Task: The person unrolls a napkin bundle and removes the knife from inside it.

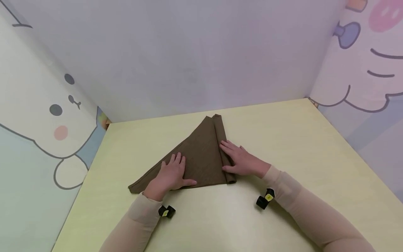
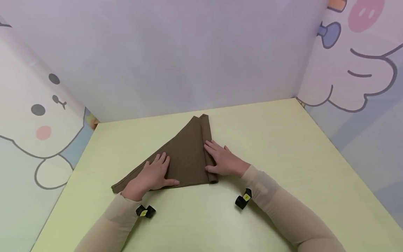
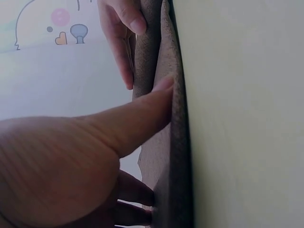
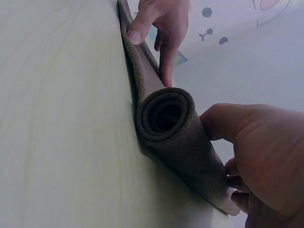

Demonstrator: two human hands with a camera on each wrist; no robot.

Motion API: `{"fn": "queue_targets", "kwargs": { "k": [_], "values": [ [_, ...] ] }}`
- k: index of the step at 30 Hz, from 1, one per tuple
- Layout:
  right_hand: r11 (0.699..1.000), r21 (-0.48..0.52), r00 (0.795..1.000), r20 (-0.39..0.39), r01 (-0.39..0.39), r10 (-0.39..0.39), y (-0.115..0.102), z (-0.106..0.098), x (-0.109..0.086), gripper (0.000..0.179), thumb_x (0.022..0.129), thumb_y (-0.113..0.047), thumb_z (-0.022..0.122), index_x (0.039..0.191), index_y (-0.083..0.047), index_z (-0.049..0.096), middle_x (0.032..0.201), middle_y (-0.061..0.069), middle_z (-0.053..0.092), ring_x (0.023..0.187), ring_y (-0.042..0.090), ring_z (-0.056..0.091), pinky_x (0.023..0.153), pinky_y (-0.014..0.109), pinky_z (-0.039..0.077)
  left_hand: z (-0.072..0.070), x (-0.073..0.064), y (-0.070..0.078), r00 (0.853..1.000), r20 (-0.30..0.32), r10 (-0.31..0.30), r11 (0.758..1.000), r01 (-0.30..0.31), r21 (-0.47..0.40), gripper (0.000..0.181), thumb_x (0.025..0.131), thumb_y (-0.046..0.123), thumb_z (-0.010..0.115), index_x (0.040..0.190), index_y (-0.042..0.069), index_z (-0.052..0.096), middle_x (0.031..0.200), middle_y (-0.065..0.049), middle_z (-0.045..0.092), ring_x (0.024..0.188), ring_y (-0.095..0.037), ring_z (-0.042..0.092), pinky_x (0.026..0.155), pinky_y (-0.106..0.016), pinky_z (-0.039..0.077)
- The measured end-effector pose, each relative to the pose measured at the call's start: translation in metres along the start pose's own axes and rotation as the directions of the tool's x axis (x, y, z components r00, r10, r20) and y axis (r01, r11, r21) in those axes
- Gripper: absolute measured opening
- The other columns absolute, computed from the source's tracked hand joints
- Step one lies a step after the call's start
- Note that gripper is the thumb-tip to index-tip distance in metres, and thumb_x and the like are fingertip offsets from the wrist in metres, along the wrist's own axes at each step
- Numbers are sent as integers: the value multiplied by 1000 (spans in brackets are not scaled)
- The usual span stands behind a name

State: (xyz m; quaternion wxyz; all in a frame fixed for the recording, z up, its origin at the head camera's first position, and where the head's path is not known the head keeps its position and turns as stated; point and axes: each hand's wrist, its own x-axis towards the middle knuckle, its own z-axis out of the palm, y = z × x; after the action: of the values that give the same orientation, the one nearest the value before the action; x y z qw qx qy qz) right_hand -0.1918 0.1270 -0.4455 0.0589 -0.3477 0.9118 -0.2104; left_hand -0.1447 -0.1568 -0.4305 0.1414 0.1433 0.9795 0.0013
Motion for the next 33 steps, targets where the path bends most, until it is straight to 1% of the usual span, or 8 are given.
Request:
{"fn": "queue_targets", "kwargs": {
  "k": [7, 13, 18, 24, 28, 33],
  "values": [
    [1000, 6, 1000, 12, -7, 7, 1, -1, -2, 79, 86, -38, 61, 145, -5, 21, 150, 12, 15, 137, 28, 10, 99, 61, 17, 0, -1, -1, 1000, 10, -10, 1000, 10, -24, 106, 72, 71, 55, 144, 0, 22, 149, -20, 13, 136, -35, 10, 98, -61, 20],
    [1000, 7, 1000, 19, -20, 20, 1, -4, -2, 77, 86, -34, 60, 145, -5, 21, 151, 10, 14, 137, 26, 8, 100, 59, 16, -1, -1, -3, 1000, 18, -16, 999, 17, -44, 107, 72, 70, 56, 144, 0, 21, 149, -20, 11, 136, -35, 8, 98, -60, 21],
    [999, 14, 999, 24, -30, 30, 2, -5, -2, 75, 86, -31, 58, 146, -6, 21, 151, 7, 13, 138, 23, 6, 101, 58, 15, -3, -2, -5, 1000, 22, -14, 999, 15, -43, 107, 72, 70, 56, 144, 0, 21, 149, -20, 11, 136, -35, 9, 97, -61, 21],
    [1000, 8, 999, 34, -26, 26, 3, -7, -3, 72, 85, -25, 56, 145, -5, 23, 151, 8, 14, 138, 25, 8, 101, 58, 16, -3, -2, -6, 1000, 24, -11, 999, 12, -44, 106, 72, 69, 56, 144, 0, 21, 149, -20, 11, 136, -36, 10, 97, -61, 22],
    [1000, 12, 999, 41, -21, 21, 3, -10, -4, 69, 85, -22, 56, 144, -4, 24, 151, 8, 14, 137, 26, 9, 101, 59, 16, -3, -2, -7, 1000, 11, -6, 999, 6, -37, 106, 72, 70, 56, 144, -1, 22, 149, -20, 12, 135, -36, 12, 96, -61, 23],
    [999, 26, 998, 53, -20, 19, 5, -12, -5, 68, 86, -22, 55, 145, -5, 24, 151, 9, 15, 137, 25, 10, 101, 59, 16, -2, -2, -8, 1000, 12, -13, 999, 14, -37, 106, 72, 69, 57, 144, -1, 22, 149, -20, 12, 135, -36, 12, 97, -60, 23]
  ]
}}
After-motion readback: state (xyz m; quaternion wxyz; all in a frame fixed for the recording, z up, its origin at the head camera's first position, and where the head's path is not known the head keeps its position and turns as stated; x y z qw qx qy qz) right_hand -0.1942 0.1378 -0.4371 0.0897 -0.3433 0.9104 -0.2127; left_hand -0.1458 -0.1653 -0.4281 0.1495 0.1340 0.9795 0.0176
